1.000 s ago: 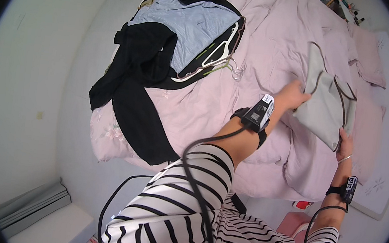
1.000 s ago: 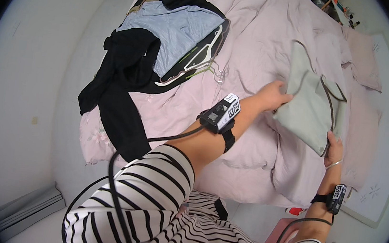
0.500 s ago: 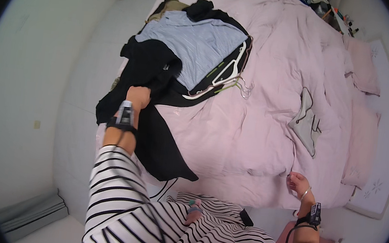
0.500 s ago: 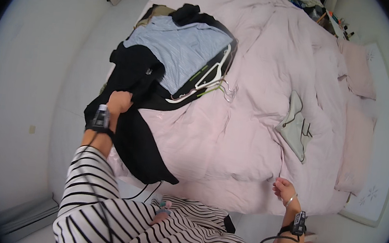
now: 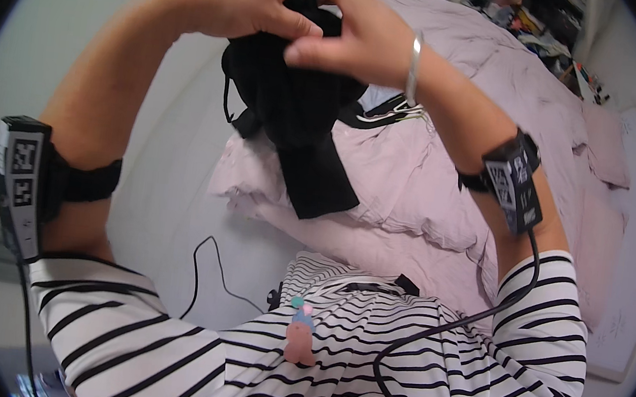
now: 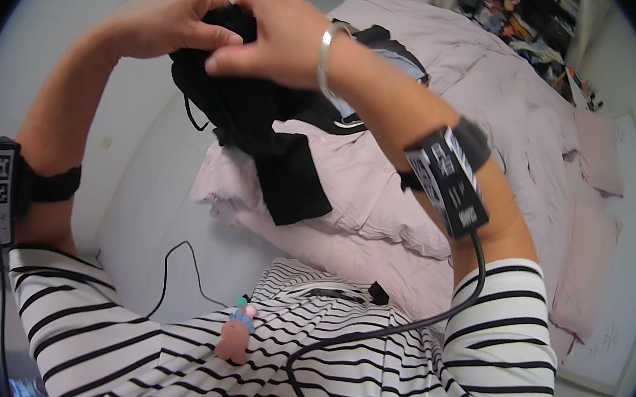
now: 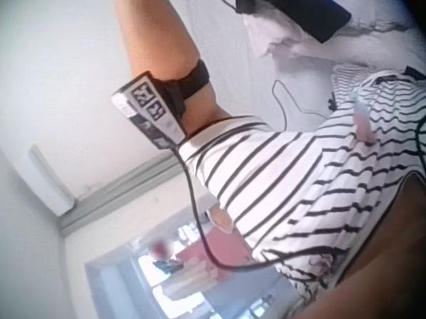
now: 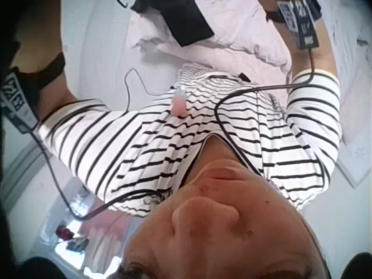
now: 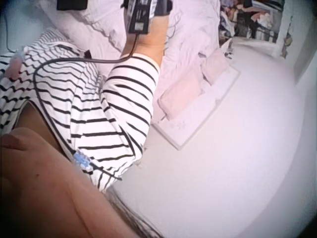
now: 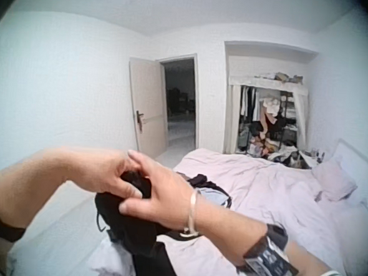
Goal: The person moves around a cluttered room, picks up a hula hoop and a water bottle, then wipes a blue stool with a cloth. They later fold several garments on a bed, including a light-colored top, a black top, and a gray shirt, placing the folded items on the bed.
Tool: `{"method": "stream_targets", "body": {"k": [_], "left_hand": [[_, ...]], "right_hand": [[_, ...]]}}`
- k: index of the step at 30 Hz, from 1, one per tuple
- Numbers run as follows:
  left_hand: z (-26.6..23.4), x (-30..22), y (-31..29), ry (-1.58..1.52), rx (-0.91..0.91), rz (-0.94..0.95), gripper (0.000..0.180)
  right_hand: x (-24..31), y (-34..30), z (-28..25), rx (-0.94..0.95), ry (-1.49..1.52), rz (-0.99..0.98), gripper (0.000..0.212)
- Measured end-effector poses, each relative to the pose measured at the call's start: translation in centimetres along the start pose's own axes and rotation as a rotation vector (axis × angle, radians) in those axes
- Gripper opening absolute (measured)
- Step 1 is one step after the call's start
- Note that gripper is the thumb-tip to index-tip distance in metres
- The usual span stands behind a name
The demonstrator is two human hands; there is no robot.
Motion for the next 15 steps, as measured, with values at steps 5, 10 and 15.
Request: {"method": "stream_targets", "body": {"k": [5,10,15], "left_hand": [[-2.1,-1.6,-9.1,-0.067,-0.079,-0.181,0.040],[-6.8,-4.4,-17.0,-0.215,-0.413,0.116,0.045],[-2.7,-2.9,-21.8,-0.321,-0.076,-0.002,0.045]], "right_hand": [[8.3,4.0,3.3,0.338,0.086,0.178,0.084],[18.3,6.9,-2.5,0.457,-0.169,0.049,0.041],[23.9,10.2,-9.3,0.322,-0.281,-0.163,0.022]]}}
Point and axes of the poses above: each hand's wrist, its own y-axis towards the middle knuckle, its own z-axis out of the palm, x = y × z, the point moved 9 cm from there along y, towards the middle knuckle, and after that the axes turned 9 degrees about -y, right-handed, at the moved point
